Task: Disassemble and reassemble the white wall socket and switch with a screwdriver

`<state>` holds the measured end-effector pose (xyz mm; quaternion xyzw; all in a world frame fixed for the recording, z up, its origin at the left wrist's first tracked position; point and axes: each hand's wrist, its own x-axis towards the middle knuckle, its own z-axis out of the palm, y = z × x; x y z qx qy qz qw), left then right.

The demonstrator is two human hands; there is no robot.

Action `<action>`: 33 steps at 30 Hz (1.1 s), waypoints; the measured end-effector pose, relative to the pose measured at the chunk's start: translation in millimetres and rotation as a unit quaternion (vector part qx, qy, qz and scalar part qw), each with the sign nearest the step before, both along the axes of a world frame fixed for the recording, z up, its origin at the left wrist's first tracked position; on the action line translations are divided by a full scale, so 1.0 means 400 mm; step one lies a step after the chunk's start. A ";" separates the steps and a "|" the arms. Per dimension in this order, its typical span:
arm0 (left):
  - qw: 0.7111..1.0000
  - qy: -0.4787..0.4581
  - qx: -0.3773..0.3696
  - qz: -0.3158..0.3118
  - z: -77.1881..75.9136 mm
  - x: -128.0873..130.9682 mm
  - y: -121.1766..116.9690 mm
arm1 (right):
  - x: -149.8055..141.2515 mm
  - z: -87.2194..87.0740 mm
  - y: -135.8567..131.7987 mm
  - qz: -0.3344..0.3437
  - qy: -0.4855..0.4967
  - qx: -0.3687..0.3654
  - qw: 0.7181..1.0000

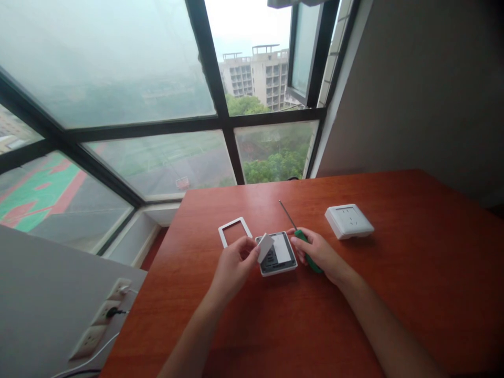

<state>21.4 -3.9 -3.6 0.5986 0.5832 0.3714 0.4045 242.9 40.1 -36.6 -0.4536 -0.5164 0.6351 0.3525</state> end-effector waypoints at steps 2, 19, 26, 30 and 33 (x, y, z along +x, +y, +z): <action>0.995 0.092 0.035 0.005 0.000 0.002 -0.006 | 0.000 -0.002 0.001 0.001 0.000 0.000 1.000; 0.965 0.258 0.044 0.013 -0.003 0.018 0.001 | 0.000 0.002 0.001 0.001 -0.009 0.011 1.000; 0.938 0.338 0.080 0.008 -0.001 0.035 -0.006 | -0.009 0.006 -0.004 -0.014 -0.101 0.054 0.993; 0.943 0.322 0.072 0.027 -0.006 0.031 -0.010 | -0.023 0.018 -0.009 -0.075 -0.232 0.189 0.951; 0.954 0.285 0.081 0.046 -0.015 0.029 -0.011 | -0.036 0.026 -0.013 -0.092 -0.298 0.248 0.917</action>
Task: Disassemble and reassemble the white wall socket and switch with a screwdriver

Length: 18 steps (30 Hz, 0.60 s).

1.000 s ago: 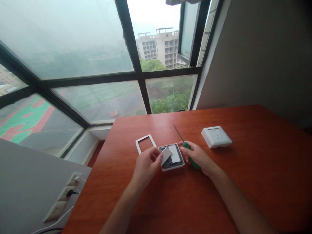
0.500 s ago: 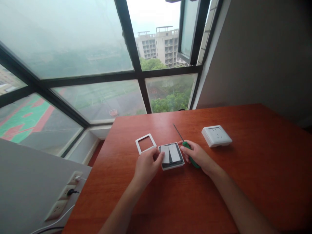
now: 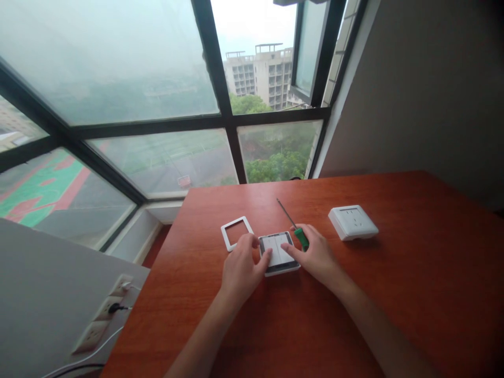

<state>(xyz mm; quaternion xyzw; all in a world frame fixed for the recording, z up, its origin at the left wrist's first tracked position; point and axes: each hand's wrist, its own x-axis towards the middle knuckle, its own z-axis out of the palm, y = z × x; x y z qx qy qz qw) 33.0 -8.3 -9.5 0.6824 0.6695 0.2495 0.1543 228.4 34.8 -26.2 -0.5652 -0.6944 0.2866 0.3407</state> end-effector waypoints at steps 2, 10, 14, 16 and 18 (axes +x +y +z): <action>0.999 -0.039 0.006 -0.004 -0.010 -0.001 0.001 | -0.009 -0.001 -0.003 0.001 -0.028 -0.001 1.000; 0.989 -0.144 -0.035 -0.025 -0.050 -0.006 0.014 | -0.023 -0.015 -0.009 0.028 -0.056 -0.052 0.997; 0.986 -0.162 -0.029 -0.024 -0.055 0.000 0.014 | -0.026 -0.007 -0.016 0.030 -0.084 -0.058 0.994; 0.985 -0.169 -0.032 -0.025 -0.056 0.001 0.014 | -0.027 -0.004 -0.019 0.033 -0.096 -0.060 0.993; 0.983 -0.180 -0.037 -0.027 -0.058 0.002 0.014 | -0.028 -0.003 -0.022 0.033 -0.104 -0.064 0.992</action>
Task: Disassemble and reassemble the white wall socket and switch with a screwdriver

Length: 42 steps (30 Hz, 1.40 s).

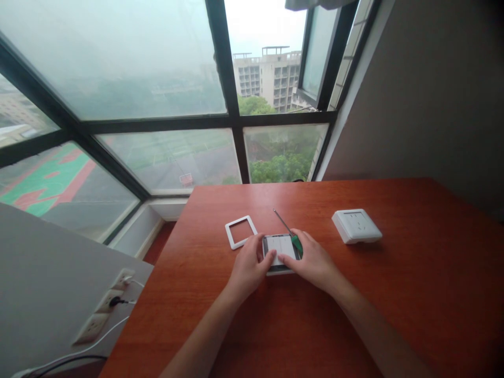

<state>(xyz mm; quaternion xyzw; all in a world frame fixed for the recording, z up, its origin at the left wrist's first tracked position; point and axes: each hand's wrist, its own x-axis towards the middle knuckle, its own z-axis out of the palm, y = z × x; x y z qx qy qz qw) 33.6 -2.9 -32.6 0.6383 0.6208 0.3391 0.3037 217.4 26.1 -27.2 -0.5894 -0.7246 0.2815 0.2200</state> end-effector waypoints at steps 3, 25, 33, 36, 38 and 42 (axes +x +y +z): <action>1.000 -0.021 -0.005 -0.006 -0.002 -0.003 0.000 | -0.002 0.001 -0.001 -0.007 -0.005 -0.005 1.000; 0.995 -0.101 -0.021 0.019 -0.014 -0.002 0.011 | -0.011 0.010 0.012 -0.020 -0.014 -0.026 0.999; 0.994 -0.103 -0.018 0.021 -0.024 0.001 0.009 | -0.018 0.014 0.021 -0.032 -0.019 -0.029 0.999; 0.995 -0.093 -0.024 0.001 -0.020 -0.003 0.003 | -0.023 0.022 0.030 -0.037 -0.041 -0.033 0.998; 0.995 -0.093 -0.027 -0.017 -0.018 -0.008 0.000 | -0.025 0.027 0.035 -0.038 -0.054 -0.032 0.997; 0.994 -0.101 -0.025 -0.040 -0.017 -0.016 -0.002 | -0.024 0.032 0.041 -0.036 -0.065 -0.033 0.997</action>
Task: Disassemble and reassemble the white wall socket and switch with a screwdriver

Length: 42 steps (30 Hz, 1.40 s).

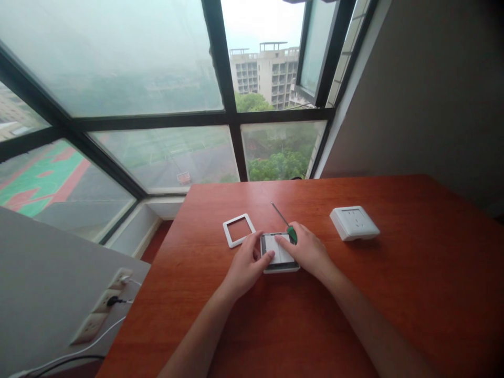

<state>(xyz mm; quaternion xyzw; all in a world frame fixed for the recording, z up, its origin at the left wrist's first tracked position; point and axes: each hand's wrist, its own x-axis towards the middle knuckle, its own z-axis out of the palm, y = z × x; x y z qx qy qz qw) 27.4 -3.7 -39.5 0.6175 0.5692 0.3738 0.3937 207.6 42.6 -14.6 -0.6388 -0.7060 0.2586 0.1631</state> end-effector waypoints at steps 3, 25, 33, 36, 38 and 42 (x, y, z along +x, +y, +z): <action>1.000 -0.006 0.001 -0.001 0.002 0.000 -0.002 | 0.003 -0.001 0.001 0.005 0.011 -0.002 1.000; 1.000 0.018 0.016 0.001 0.009 0.009 -0.002 | 0.012 -0.007 -0.027 0.021 0.028 -0.002 0.999; 1.000 -0.001 0.001 0.006 0.007 0.009 -0.010 | 0.021 -0.015 -0.039 0.025 0.061 -0.003 0.998; 1.000 -0.007 0.001 0.008 0.014 0.009 -0.014 | 0.026 -0.018 -0.047 0.032 0.061 -0.001 0.998; 1.000 -0.008 -0.003 0.002 0.021 0.007 -0.014 | 0.027 -0.018 -0.051 0.033 0.053 -0.001 0.998; 0.999 -0.031 -0.029 -0.029 0.029 0.000 -0.013 | 0.024 -0.004 -0.052 0.041 0.043 -0.001 0.998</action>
